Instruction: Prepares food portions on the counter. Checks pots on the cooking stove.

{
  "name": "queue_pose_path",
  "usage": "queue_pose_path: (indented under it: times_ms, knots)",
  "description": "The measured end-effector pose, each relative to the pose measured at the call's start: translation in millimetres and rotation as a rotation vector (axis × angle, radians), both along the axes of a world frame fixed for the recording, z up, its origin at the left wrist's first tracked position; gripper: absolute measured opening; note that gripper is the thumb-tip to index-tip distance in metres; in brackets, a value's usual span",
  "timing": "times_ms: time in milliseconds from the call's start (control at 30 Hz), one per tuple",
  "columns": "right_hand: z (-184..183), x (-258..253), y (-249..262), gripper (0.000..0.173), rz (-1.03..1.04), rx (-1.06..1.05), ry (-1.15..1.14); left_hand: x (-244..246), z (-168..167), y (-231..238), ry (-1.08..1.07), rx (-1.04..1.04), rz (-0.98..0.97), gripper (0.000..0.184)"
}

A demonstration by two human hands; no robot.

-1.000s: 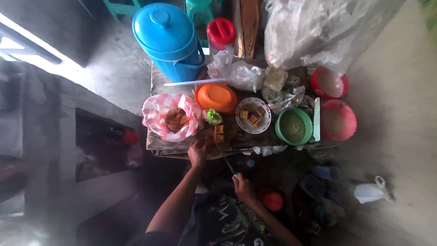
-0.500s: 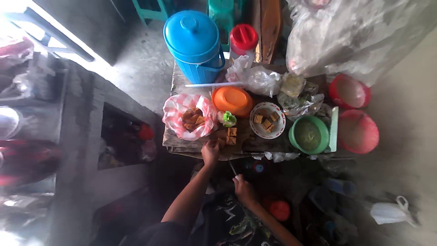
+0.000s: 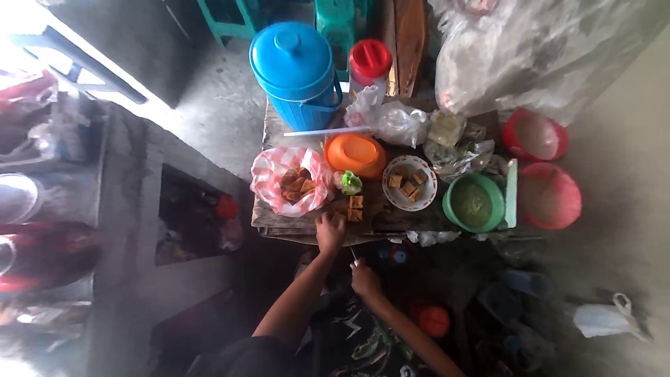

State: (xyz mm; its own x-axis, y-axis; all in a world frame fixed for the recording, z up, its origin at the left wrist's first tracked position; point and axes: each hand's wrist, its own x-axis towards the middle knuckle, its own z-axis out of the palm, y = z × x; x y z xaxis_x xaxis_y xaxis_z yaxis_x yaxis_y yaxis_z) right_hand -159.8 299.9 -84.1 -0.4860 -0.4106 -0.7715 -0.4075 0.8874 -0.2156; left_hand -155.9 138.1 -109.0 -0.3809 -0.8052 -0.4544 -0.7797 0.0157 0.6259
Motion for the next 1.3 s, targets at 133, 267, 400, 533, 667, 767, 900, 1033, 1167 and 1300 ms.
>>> queue_pose_path:
  times_ms: [133,267,400,533,667,767,900,1033,1167,1300]
  knots:
    - [1.0,-1.2,11.7,0.052,0.001,0.044,-0.012,-8.2,-3.3,6.9,-0.021,-0.039,0.031,0.072]
    - [5.1,1.3,49.0,0.053,-0.043,0.039,-0.019,-8.1,-4.2,1.3,-0.032,-0.033,-0.02,0.067]
    - [8.8,4.7,82.1,0.051,-0.062,0.028,-0.042,-5.5,-8.5,-4.2,-0.006,-0.089,-0.001,0.05]
    - [6.9,4.1,113.7,0.048,-0.179,-0.157,0.015,-9.6,-8.8,-5.3,0.25,-0.113,0.004,0.04]
    - [10.2,-7.0,118.3,0.045,-0.291,-0.282,0.171,-38.1,-0.8,6.6,0.085,-0.071,-0.044,0.077]
    - [13.1,-24.9,105.2,0.044,-0.322,-0.282,0.204,-61.7,7.4,17.8,-0.121,-0.118,-0.066,0.096]
    - [20.6,-48.9,78.2,0.046,-0.315,-0.207,0.179,-71.7,2.7,15.7,-0.192,-0.154,-0.12,0.069]
    - [24.6,-63.7,60.8,0.044,-0.306,-0.247,0.162,-54.4,3.5,1.5,-0.104,-0.082,-0.083,0.083]
    - [19.7,-72.9,52.0,0.045,-0.28,-0.237,0.116,-47.2,3.5,-10.2,0.046,-0.079,-0.118,0.068]
    - [14.8,-79.2,46.9,0.045,-0.188,-0.209,0.118,-60.9,4.7,-13.2,0.018,-0.009,-0.133,0.064]
